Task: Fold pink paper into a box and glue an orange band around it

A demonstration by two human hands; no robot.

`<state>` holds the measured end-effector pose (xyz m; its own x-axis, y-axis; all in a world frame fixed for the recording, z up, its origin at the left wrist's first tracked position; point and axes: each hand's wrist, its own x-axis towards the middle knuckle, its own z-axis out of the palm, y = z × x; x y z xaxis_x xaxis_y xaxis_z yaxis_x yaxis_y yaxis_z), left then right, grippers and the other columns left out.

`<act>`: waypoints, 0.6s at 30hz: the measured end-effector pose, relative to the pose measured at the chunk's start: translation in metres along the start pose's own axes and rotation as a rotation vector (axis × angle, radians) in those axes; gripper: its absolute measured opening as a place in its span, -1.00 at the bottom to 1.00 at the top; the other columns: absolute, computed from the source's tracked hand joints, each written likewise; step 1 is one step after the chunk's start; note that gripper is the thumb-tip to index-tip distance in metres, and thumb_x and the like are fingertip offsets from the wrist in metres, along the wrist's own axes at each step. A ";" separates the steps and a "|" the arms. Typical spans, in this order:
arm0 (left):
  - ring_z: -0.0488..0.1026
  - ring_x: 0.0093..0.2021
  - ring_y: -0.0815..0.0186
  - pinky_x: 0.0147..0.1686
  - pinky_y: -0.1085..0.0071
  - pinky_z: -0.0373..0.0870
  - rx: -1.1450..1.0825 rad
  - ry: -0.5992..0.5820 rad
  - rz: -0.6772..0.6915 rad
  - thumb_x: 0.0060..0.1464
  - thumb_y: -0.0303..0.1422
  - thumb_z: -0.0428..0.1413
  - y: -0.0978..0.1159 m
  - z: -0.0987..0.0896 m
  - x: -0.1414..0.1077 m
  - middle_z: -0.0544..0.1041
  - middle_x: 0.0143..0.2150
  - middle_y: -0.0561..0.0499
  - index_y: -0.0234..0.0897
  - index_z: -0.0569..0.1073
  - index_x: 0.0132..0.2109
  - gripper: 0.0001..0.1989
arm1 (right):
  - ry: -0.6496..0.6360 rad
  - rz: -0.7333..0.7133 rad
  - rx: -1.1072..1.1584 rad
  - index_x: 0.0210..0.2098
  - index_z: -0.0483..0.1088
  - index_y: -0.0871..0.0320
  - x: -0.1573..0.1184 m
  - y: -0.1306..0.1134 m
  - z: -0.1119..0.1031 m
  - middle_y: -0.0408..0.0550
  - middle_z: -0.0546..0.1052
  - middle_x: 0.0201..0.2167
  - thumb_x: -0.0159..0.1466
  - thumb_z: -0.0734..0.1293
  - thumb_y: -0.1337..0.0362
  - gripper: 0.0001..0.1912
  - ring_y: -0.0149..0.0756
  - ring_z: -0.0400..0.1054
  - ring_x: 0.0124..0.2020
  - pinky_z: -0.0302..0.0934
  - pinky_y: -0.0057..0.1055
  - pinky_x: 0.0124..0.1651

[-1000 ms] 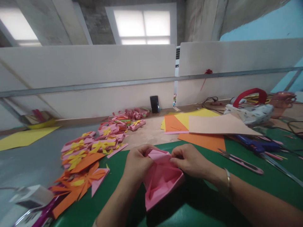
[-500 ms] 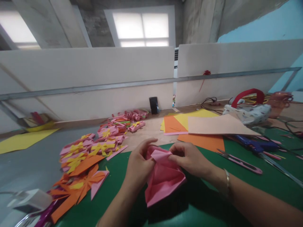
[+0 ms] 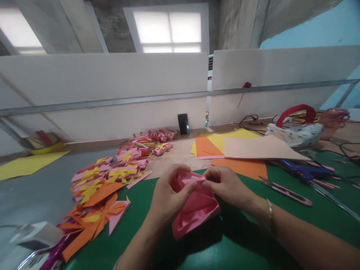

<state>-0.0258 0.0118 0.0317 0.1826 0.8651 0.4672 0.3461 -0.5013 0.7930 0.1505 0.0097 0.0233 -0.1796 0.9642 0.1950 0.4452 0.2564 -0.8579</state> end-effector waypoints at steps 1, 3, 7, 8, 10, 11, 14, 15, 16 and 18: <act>0.42 -0.20 0.27 -0.20 0.38 0.31 0.017 -0.001 0.035 -0.10 -0.39 0.18 -0.001 0.001 0.000 0.50 -0.25 0.00 -0.26 0.43 -0.31 -0.86 | 0.005 -0.008 -0.005 -0.52 0.40 0.22 0.000 0.000 0.000 -0.17 0.39 -0.58 0.08 0.31 0.38 -0.94 -0.45 0.21 -0.52 0.09 -0.51 -0.47; 0.42 -0.19 0.29 -0.17 0.38 0.30 0.041 0.000 0.079 -0.06 -0.40 0.17 -0.003 0.001 0.001 0.50 -0.28 0.00 -0.27 0.45 -0.39 -0.95 | 0.010 -0.014 -0.009 -0.51 0.40 0.22 0.000 0.000 0.000 -0.18 0.39 -0.58 0.07 0.32 0.39 -0.95 -0.45 0.21 -0.52 0.08 -0.51 -0.47; 0.43 -0.21 0.32 -0.19 0.41 0.31 0.060 0.030 0.105 -0.04 -0.41 0.17 -0.005 0.001 0.001 0.50 -0.28 0.01 -0.27 0.46 -0.45 -0.93 | 0.013 -0.016 -0.030 -0.52 0.40 0.21 0.000 -0.001 0.001 -0.17 0.40 -0.59 0.07 0.32 0.40 -0.95 -0.45 0.21 -0.52 0.08 -0.51 -0.48; 0.43 -0.22 0.33 -0.21 0.42 0.31 0.064 0.040 0.102 -0.03 -0.42 0.17 -0.005 0.001 0.001 0.50 -0.29 0.02 -0.27 0.45 -0.46 -0.92 | 0.021 -0.017 -0.037 -0.53 0.40 0.21 0.000 -0.001 0.001 -0.18 0.41 -0.60 0.07 0.32 0.40 -0.95 -0.45 0.21 -0.53 0.07 -0.50 -0.48; 0.43 -0.27 0.35 -0.26 0.44 0.31 0.065 0.059 0.090 -0.03 -0.44 0.16 -0.005 0.002 0.001 0.50 -0.33 0.03 -0.27 0.44 -0.49 -0.89 | 0.042 -0.022 -0.054 -0.55 0.40 0.21 0.000 0.000 0.002 -0.18 0.41 -0.61 0.05 0.33 0.41 -0.94 -0.45 0.21 -0.53 0.07 -0.50 -0.48; 0.43 -0.29 0.36 -0.29 0.45 0.31 0.064 0.069 0.084 -0.03 -0.44 0.16 -0.004 0.003 0.001 0.50 -0.35 0.04 -0.27 0.44 -0.50 -0.89 | 0.052 -0.025 -0.064 -0.56 0.39 0.21 0.000 0.000 0.002 -0.18 0.41 -0.61 0.05 0.33 0.42 -0.93 -0.44 0.22 -0.53 0.07 -0.50 -0.48; 0.43 -0.35 0.38 -0.34 0.47 0.31 0.047 0.088 0.075 -0.05 -0.44 0.17 -0.004 0.003 0.000 0.50 -0.38 0.05 -0.28 0.44 -0.51 -0.88 | 0.068 -0.046 -0.083 -0.58 0.40 0.20 -0.001 0.002 0.003 -0.18 0.42 -0.62 0.05 0.33 0.43 -0.91 -0.43 0.24 -0.53 0.09 -0.49 -0.47; 0.43 -0.36 0.38 -0.35 0.47 0.32 0.041 0.090 0.073 -0.04 -0.44 0.17 -0.004 0.003 0.000 0.51 -0.38 0.05 -0.28 0.45 -0.51 -0.88 | 0.075 -0.064 -0.075 -0.55 0.40 0.19 -0.002 0.002 0.003 -0.18 0.44 -0.60 0.05 0.33 0.43 -0.92 -0.42 0.27 -0.52 0.12 -0.49 -0.45; 0.44 -0.36 0.38 -0.35 0.47 0.32 0.035 0.095 0.068 -0.04 -0.43 0.17 -0.004 0.003 0.000 0.51 -0.38 0.05 -0.28 0.46 -0.50 -0.89 | 0.091 -0.094 -0.062 -0.51 0.41 0.19 -0.003 0.002 0.003 -0.17 0.46 -0.56 0.06 0.33 0.43 -0.95 -0.41 0.29 -0.49 0.15 -0.48 -0.42; 0.44 -0.36 0.38 -0.36 0.48 0.33 0.026 0.109 0.061 -0.03 -0.42 0.17 -0.005 0.003 0.000 0.51 -0.39 0.05 -0.28 0.47 -0.49 -0.90 | 0.135 -0.188 -0.045 -0.39 0.40 0.17 -0.005 0.000 0.003 -0.15 0.49 -0.44 0.07 0.34 0.44 -0.90 -0.38 0.34 -0.39 0.20 -0.46 -0.31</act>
<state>-0.0247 0.0139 0.0268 0.1037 0.8254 0.5549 0.3615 -0.5510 0.7521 0.1488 0.0052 0.0204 -0.1456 0.8985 0.4142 0.4543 0.4326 -0.7788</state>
